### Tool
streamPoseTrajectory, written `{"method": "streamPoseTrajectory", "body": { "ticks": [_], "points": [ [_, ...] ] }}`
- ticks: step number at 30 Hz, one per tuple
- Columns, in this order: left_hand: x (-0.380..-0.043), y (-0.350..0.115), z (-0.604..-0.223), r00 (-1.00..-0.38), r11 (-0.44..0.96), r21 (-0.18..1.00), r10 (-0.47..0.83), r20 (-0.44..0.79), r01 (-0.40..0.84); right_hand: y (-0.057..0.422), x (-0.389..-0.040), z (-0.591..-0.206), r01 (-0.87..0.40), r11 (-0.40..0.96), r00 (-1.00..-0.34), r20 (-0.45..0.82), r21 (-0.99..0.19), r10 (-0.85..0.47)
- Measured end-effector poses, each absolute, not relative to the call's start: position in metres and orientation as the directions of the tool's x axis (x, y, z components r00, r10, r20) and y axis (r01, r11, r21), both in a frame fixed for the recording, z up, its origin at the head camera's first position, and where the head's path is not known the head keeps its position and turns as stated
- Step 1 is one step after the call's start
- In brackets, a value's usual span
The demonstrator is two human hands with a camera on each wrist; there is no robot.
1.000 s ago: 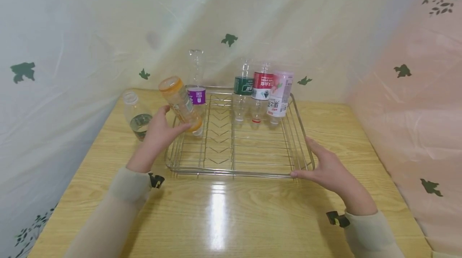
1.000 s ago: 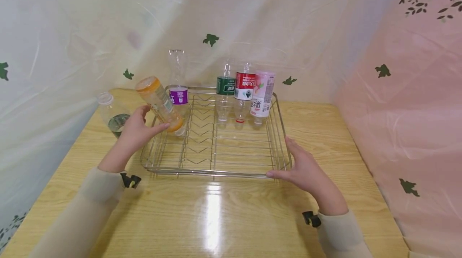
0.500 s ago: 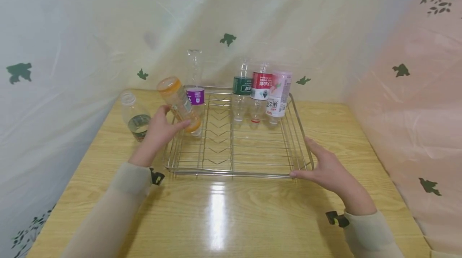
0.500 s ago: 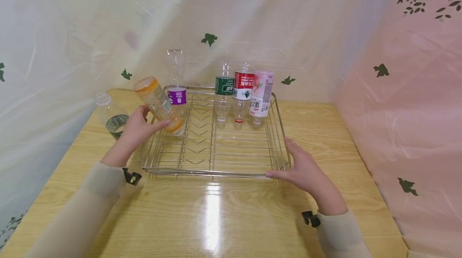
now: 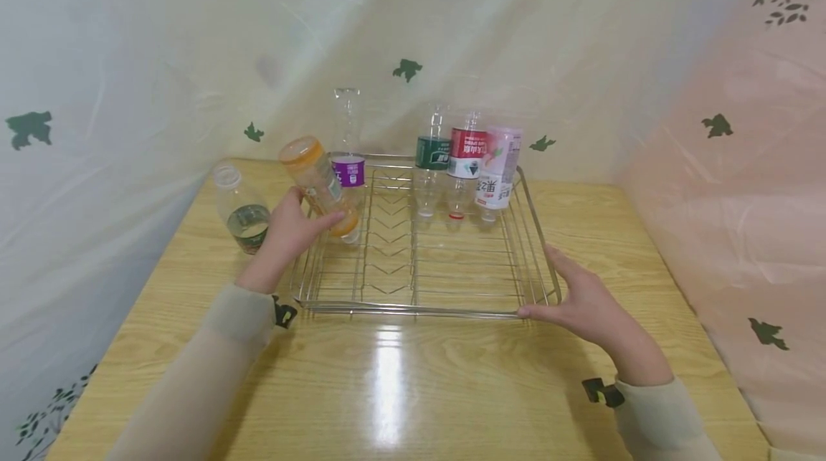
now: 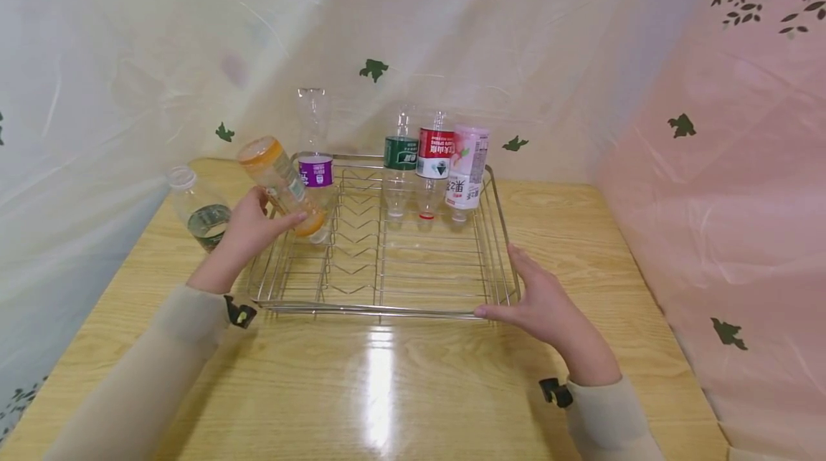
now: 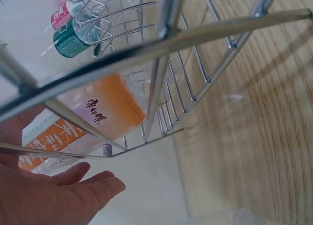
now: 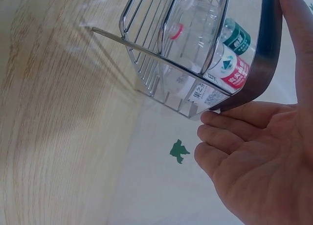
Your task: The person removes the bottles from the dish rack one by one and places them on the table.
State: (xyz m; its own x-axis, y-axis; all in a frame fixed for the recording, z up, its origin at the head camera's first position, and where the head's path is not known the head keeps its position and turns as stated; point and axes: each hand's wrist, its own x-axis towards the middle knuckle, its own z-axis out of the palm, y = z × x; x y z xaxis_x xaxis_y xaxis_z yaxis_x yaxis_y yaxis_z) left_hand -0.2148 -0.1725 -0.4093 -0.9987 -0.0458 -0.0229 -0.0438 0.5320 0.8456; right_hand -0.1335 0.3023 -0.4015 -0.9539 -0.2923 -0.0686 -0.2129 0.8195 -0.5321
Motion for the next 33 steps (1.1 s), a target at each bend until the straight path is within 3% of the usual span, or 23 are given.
{"method": "streamPoseTrajectory", "body": {
  "ticks": [8, 33],
  "points": [
    [-0.217, -0.177, -0.414, -0.999, 0.497, 0.866, -0.040, -0.031, -0.047, 0.301, -0.132, -0.399, -0.232, 0.813, -0.950, -0.054, -0.533, -0.306],
    [-0.207, -0.160, -0.397, -0.992, 0.493, 0.866, -0.044, 0.121, 0.083, 0.302, -0.132, -0.400, -0.231, 0.814, -0.952, -0.050, -0.534, -0.302]
  ]
}}
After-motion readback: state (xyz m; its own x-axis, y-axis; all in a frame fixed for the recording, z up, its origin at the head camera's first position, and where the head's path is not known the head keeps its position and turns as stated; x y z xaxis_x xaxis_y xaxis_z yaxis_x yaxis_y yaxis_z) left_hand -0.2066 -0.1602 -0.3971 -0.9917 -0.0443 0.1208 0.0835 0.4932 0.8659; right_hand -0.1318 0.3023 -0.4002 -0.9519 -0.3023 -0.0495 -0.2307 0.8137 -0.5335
